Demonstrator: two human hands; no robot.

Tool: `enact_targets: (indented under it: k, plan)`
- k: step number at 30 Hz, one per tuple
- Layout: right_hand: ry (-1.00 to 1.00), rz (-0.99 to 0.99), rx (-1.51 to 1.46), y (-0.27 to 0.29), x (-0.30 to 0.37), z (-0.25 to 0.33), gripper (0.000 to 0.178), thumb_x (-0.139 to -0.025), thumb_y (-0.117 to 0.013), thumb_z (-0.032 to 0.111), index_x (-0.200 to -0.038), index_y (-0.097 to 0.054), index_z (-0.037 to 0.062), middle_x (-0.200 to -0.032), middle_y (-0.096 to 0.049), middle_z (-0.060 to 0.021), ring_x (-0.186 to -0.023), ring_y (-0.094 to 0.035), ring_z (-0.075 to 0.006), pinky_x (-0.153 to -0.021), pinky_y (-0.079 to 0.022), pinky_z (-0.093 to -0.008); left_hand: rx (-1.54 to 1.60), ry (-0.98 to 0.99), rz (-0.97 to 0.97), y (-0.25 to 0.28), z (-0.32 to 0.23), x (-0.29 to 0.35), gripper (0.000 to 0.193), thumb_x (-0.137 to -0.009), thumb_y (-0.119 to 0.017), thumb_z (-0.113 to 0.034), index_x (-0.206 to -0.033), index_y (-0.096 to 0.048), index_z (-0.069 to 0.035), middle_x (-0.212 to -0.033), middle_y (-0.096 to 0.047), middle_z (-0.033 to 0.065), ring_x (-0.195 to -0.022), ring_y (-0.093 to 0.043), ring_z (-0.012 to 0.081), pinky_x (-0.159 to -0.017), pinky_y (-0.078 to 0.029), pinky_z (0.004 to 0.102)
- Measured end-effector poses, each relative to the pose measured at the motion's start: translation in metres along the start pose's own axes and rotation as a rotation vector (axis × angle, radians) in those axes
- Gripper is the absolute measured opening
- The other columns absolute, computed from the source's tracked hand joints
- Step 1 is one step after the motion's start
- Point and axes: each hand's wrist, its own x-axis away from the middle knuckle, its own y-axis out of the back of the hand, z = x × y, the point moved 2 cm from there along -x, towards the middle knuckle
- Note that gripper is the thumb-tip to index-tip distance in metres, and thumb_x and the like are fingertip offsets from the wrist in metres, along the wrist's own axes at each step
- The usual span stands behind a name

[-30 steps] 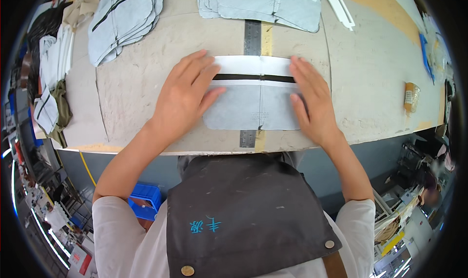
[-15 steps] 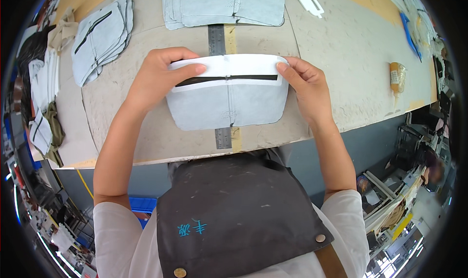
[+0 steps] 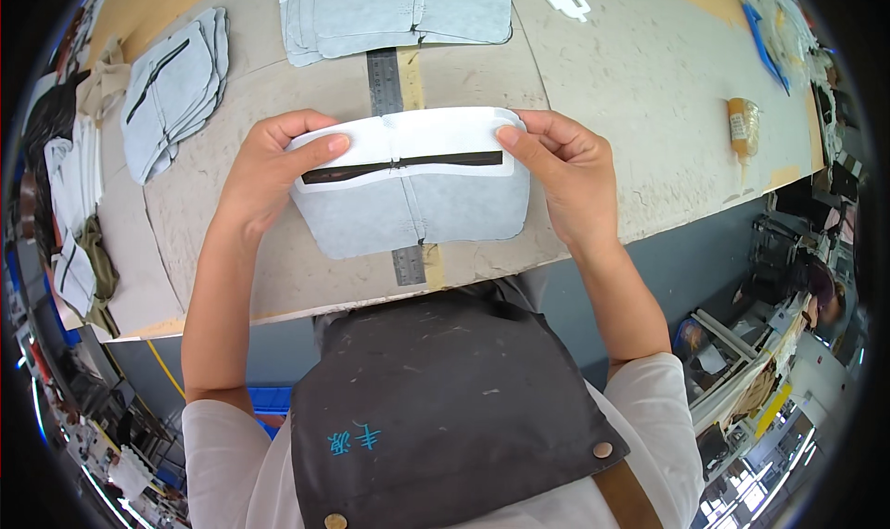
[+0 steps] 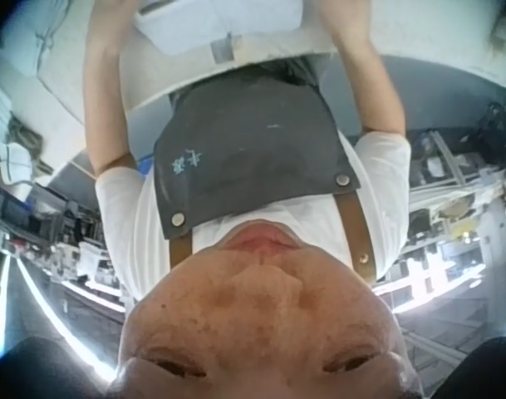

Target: Applying glue and assembling components for leather bags on a workshop table.

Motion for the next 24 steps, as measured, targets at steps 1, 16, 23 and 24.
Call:
enact_targets:
  k: [1, 16, 23, 24]
  plan:
    - [-0.001, -0.001, 0.001, 0.000, 0.000, 0.000, 0.021, -0.087, -0.074, 0.011, -0.103, -0.071, -0.0024, -0.087, -0.073, -0.0060, -0.075, -0.063, -0.0058, -0.067, -0.049, -0.0198, 0.001, 0.001, 0.001, 0.000, 0.000, 0.000, 0.014, -0.082, -0.077, -0.016, -0.091, -0.072, -0.005, -0.083, -0.069, 0.0004, -0.079, -0.060, 0.0089, -0.079, -0.044, 0.0254]
    - [0.058, -0.036, 0.030, -0.002, 0.002, -0.003, 0.017, -0.089, -0.072, 0.010, -0.102, -0.071, -0.0005, -0.084, -0.072, -0.0049, -0.073, -0.063, -0.0049, -0.065, -0.049, -0.0188, 0.033, 0.017, 0.037, 0.001, 0.004, -0.001, 0.018, -0.084, -0.077, -0.015, -0.097, -0.068, -0.006, -0.088, -0.069, 0.0022, -0.078, -0.064, 0.0092, -0.073, -0.053, 0.0262]
    - [0.034, -0.076, 0.065, 0.001, 0.001, -0.011, 0.021, -0.090, -0.072, 0.013, -0.104, -0.070, -0.0010, -0.085, -0.071, -0.0037, -0.074, -0.061, -0.0046, -0.065, -0.047, -0.0196, 0.051, 0.039, 0.037, -0.010, -0.005, 0.006, 0.016, -0.085, -0.076, -0.018, -0.093, -0.071, -0.005, -0.084, -0.069, 0.0012, -0.079, -0.061, 0.0097, -0.077, -0.047, 0.0252]
    - [0.043, -0.089, 0.078, 0.003, 0.000, -0.013, 0.021, -0.090, -0.071, 0.014, -0.105, -0.070, -0.0010, -0.086, -0.071, -0.0034, -0.074, -0.061, -0.0046, -0.066, -0.047, -0.0197, 0.058, 0.041, 0.043, -0.011, -0.006, 0.007, 0.017, -0.085, -0.076, -0.018, -0.094, -0.071, -0.004, -0.085, -0.069, 0.0015, -0.079, -0.061, 0.0100, -0.077, -0.047, 0.0252]
